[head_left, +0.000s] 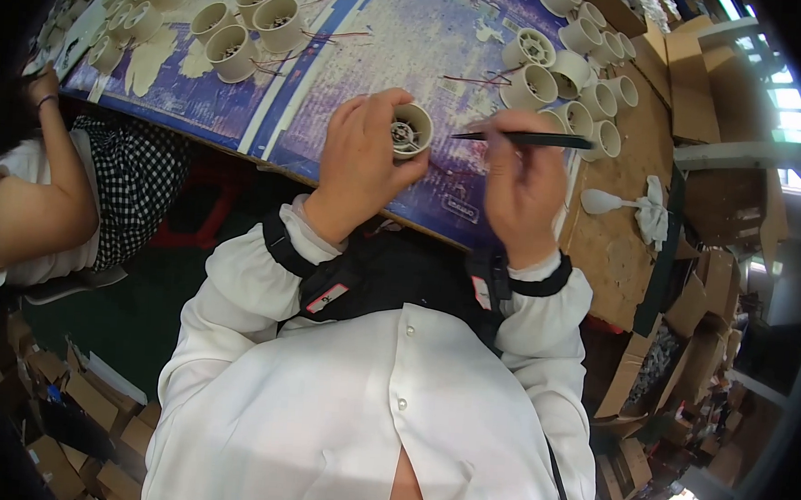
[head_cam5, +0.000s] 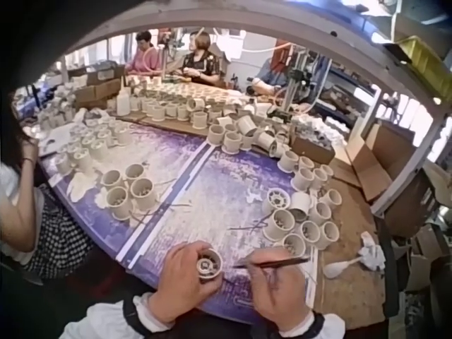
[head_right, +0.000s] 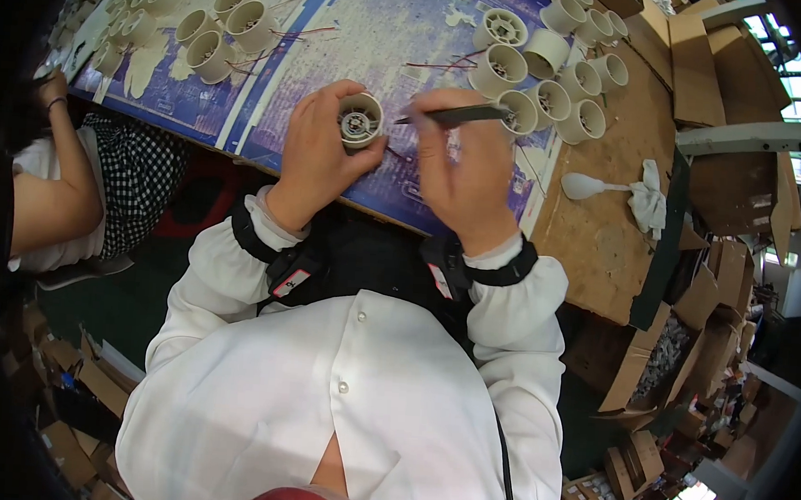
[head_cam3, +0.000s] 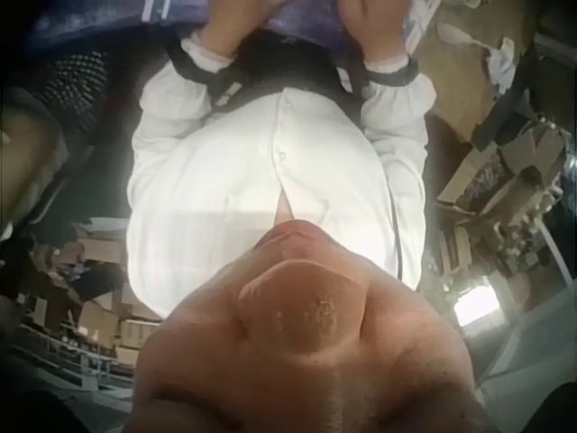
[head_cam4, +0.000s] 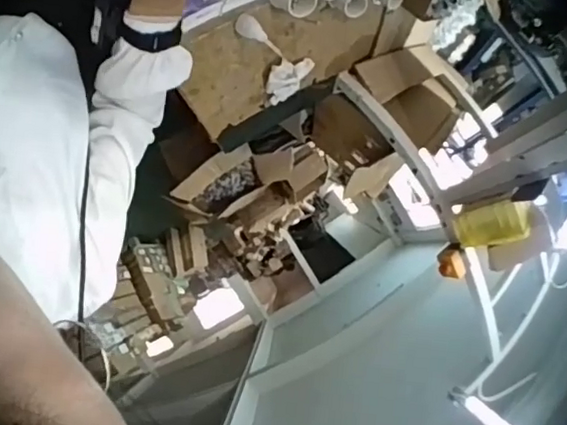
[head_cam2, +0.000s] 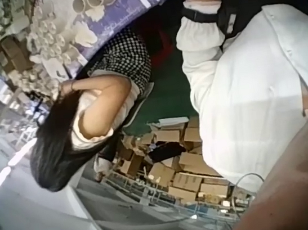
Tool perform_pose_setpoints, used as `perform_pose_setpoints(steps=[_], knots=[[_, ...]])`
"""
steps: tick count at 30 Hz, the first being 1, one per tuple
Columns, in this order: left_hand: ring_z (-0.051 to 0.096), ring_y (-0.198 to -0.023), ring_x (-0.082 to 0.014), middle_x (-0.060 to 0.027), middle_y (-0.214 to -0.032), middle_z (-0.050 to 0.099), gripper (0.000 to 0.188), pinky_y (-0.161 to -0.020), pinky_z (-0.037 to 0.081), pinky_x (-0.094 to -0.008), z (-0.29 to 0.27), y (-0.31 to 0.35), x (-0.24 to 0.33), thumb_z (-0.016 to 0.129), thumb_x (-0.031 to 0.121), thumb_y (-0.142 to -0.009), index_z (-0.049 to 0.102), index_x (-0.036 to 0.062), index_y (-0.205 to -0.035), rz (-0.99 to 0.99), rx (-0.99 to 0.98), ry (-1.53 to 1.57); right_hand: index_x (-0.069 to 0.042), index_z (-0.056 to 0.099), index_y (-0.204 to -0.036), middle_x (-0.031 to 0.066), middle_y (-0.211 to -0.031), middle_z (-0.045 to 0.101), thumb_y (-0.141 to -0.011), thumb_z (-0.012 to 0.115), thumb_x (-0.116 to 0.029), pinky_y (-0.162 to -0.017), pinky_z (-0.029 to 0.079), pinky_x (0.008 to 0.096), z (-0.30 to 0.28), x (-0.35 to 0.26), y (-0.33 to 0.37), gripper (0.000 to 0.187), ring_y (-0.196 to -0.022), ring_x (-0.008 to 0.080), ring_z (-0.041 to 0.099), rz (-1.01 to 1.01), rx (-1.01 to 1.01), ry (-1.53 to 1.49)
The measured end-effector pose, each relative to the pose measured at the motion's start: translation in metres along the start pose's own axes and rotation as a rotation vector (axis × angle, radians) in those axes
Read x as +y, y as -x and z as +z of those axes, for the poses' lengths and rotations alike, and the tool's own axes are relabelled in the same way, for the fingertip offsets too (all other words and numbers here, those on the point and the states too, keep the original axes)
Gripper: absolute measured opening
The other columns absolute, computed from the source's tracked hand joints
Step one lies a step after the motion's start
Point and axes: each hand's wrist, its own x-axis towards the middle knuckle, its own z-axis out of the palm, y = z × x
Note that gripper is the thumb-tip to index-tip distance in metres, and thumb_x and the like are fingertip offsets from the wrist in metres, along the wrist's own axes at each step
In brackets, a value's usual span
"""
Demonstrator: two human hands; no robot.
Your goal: The person applies glue to a plastic housing, uses tweezers to position and press the wires into place, and then sets the housing down to repeat the process with another unit.
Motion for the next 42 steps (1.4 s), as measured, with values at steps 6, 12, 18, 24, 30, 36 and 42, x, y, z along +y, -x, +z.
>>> perform_pose_setpoints(steps=[6, 12, 18, 24, 30, 36, 42], knots=[[0.061, -0.098, -0.0355, -0.0136, -0.104, 0.065, 0.058, -0.086, 0.047, -0.0428, -0.006, 0.003, -0.001, 0.082, 0.014, -0.071, 0.053, 0.0054, -0.119, -0.044, -0.025, -0.030, -0.005, 0.068, -0.106, 0.0097, -0.092, 0.064, -0.085, 0.069, -0.001, -0.068, 0.049, 0.0332, -0.071, -0.005, 0.011, 0.022, -0.078, 0.0259, 0.062, -0.128, -0.198, 0.569], [0.061, -0.100, -0.0353, -0.0139, -0.103, 0.065, 0.058, -0.094, 0.043, -0.0440, -0.004, 0.000, 0.000, 0.080, 0.015, -0.071, 0.053, 0.0054, -0.121, -0.062, -0.057, 0.005, -0.009, 0.070, -0.105, 0.0094, -0.091, 0.066, -0.081, 0.073, -0.005, -0.072, 0.050, 0.0401, -0.122, 0.025, 0.075, 0.025, -0.081, 0.0314, 0.062, 0.045, -0.329, 0.923], [0.060, -0.099, -0.0358, -0.0148, -0.106, 0.065, 0.058, -0.088, 0.046, -0.0438, -0.003, 0.001, 0.002, 0.081, 0.016, -0.073, 0.053, 0.0036, -0.121, -0.114, -0.067, -0.033, -0.005, 0.066, -0.107, 0.0088, -0.094, 0.067, -0.085, 0.074, -0.010, -0.074, 0.050, 0.0359, -0.136, 0.028, 0.095, 0.024, -0.087, 0.0247, 0.064, 0.305, -0.013, 0.784], [0.061, -0.100, -0.0351, -0.0147, -0.109, 0.064, 0.058, -0.088, 0.046, -0.0440, -0.002, 0.002, 0.004, 0.081, 0.017, -0.073, 0.052, 0.0031, -0.122, -0.123, -0.073, -0.017, -0.001, 0.052, -0.121, 0.0097, -0.102, 0.067, -0.090, 0.071, -0.014, -0.083, 0.051, 0.0285, -0.143, 0.066, 0.093, 0.038, -0.098, 0.0168, 0.065, 0.479, 0.327, 0.567], [0.061, -0.099, -0.0356, -0.0155, -0.110, 0.063, 0.059, -0.088, 0.047, -0.0443, 0.002, 0.003, 0.002, 0.081, 0.016, -0.073, 0.052, 0.0023, -0.122, -0.110, -0.063, -0.007, -0.001, 0.047, -0.128, 0.0106, -0.108, 0.067, -0.093, 0.066, -0.009, -0.086, 0.052, 0.0296, -0.140, 0.072, 0.085, 0.041, -0.100, 0.0199, 0.066, 0.585, 0.227, 0.404], [0.061, -0.098, -0.0359, -0.0154, -0.108, 0.063, 0.058, -0.088, 0.047, -0.0445, 0.000, 0.002, 0.001, 0.081, 0.016, -0.073, 0.052, 0.0021, -0.122, -0.098, -0.049, -0.027, -0.003, 0.044, -0.138, 0.0095, -0.110, 0.063, -0.098, 0.056, -0.009, -0.072, 0.052, 0.0255, -0.125, 0.036, 0.077, 0.042, -0.091, 0.0177, 0.064, 0.700, 0.331, -0.528], [0.060, -0.097, -0.0368, -0.0158, -0.104, 0.064, 0.059, -0.086, 0.046, -0.0444, -0.002, 0.000, 0.004, 0.081, 0.016, -0.072, 0.052, 0.0034, -0.121, -0.100, -0.040, -0.018, -0.003, 0.040, -0.142, 0.0075, -0.108, 0.056, -0.099, 0.054, -0.012, -0.056, 0.037, 0.0189, -0.098, 0.016, 0.073, 0.046, -0.070, 0.0101, 0.050, 0.823, 0.129, -1.059]])
